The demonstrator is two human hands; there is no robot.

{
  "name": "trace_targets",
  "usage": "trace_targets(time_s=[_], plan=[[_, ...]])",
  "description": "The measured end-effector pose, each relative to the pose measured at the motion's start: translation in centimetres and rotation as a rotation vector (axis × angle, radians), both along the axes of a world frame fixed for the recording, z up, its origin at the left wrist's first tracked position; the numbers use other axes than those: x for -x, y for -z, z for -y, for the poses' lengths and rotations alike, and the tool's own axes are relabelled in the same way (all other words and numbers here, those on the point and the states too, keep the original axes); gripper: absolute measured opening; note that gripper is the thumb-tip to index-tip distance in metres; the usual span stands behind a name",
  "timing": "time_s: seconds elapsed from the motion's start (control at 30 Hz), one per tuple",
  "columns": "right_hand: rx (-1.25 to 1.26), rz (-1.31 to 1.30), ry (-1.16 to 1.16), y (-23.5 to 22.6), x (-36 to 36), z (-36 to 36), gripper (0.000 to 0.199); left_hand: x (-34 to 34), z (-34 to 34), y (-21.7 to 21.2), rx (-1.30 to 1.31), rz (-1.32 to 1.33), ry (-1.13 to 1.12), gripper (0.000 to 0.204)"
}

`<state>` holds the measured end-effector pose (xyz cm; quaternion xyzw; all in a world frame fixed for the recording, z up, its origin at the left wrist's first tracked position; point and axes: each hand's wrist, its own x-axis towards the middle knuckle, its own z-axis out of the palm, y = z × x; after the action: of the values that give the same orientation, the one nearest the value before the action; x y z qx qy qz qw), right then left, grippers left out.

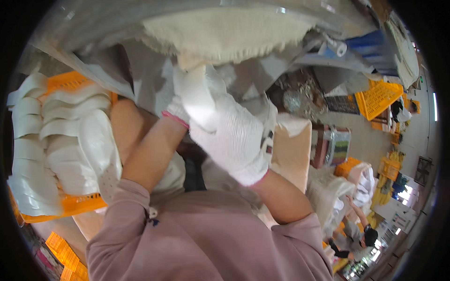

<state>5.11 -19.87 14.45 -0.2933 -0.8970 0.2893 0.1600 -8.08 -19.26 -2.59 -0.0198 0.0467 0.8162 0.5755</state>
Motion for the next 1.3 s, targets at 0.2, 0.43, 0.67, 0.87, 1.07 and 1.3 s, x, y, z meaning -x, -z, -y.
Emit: trace_targets(time_s=[0.2, 0.43, 0.67, 0.87, 1.07, 1.3], plan=[[0.015, -0.065, 0.048, 3.6, 0.6, -2.2, 0.046, 3.4, 0.4, -0.9, 0.093, -0.144, 0.087, 0.043], [-0.155, -0.143, 0.122, 5.1, 3.4, -3.4, 0.038, -1.0, 0.6, 1.1, 0.808, -1.185, -0.53, 0.061], [0.14, -0.221, 0.121, 3.4, 2.4, -3.0, 0.055, -1.4, 0.3, 1.1, 0.302, -0.311, -0.229, 0.039], [-0.256, 0.312, -0.237, -2.0, -2.6, 0.2, 0.028, -0.8, 0.3, -1.1, 0.472, 0.028, 0.01, 0.05], [-0.162, 0.316, -0.098, -0.3, 2.6, -3.4, 0.015, 2.2, -2.8, -1.0, 0.76, -1.33, -0.479, 0.047], [0.329, 0.193, 0.113, 3.1, -11.6, 1.4, 0.027, -2.6, 1.6, -2.9, 0.273, -0.009, -0.132, 0.054]])
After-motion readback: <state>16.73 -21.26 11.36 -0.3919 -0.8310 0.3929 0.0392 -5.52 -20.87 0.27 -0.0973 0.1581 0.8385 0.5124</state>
